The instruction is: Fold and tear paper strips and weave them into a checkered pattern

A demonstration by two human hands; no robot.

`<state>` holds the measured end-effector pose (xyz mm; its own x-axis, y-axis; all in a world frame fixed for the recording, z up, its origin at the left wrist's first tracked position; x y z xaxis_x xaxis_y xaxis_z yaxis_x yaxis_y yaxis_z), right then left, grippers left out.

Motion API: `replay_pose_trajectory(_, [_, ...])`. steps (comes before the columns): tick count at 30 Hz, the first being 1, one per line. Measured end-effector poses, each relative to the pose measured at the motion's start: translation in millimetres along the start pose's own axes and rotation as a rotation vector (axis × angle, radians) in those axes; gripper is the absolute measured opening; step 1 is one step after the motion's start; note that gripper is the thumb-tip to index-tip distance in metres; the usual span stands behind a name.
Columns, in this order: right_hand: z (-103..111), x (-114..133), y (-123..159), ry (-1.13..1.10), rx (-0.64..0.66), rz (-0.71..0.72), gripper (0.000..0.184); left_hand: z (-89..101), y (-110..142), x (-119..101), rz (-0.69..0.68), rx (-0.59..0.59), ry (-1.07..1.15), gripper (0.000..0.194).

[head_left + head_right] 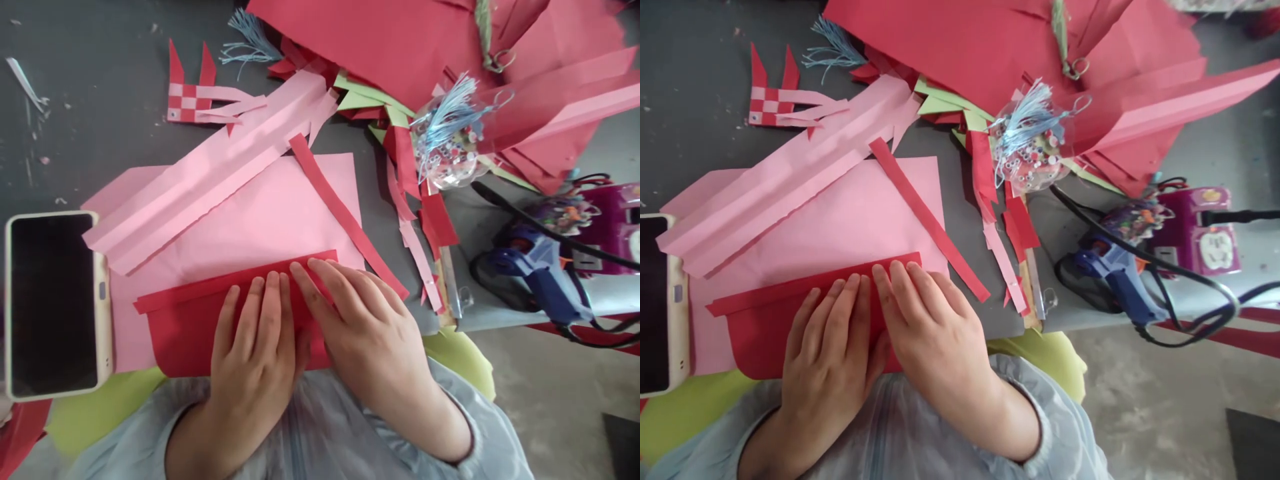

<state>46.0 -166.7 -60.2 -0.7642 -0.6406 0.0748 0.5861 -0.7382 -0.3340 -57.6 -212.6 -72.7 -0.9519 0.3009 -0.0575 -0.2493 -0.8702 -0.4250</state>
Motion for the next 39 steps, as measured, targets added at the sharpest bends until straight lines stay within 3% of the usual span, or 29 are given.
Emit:
replay_pose_trajectory(15, [1,4,-1,0.066,0.027,0.056,0.045,11.5,15,13,0.165,0.031,-0.086,0.053])
replay_pose_trajectory(39, [-1,4,9,0.135,-0.004,0.092,0.05,24.7,36,42,0.291,0.015,-0.184,0.051])
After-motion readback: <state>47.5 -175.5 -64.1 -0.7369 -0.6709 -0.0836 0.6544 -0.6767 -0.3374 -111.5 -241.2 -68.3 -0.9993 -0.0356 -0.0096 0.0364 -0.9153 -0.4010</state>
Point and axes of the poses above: each hand's wrist, its own y-axis away from the middle knuckle, its own z-axis out of the back of the hand, x = y × z, the point moved 5 cm from there along -y, towards the middle knuckle, and after that the axes turned 9 degrees about -x, right-handed, at the moved point
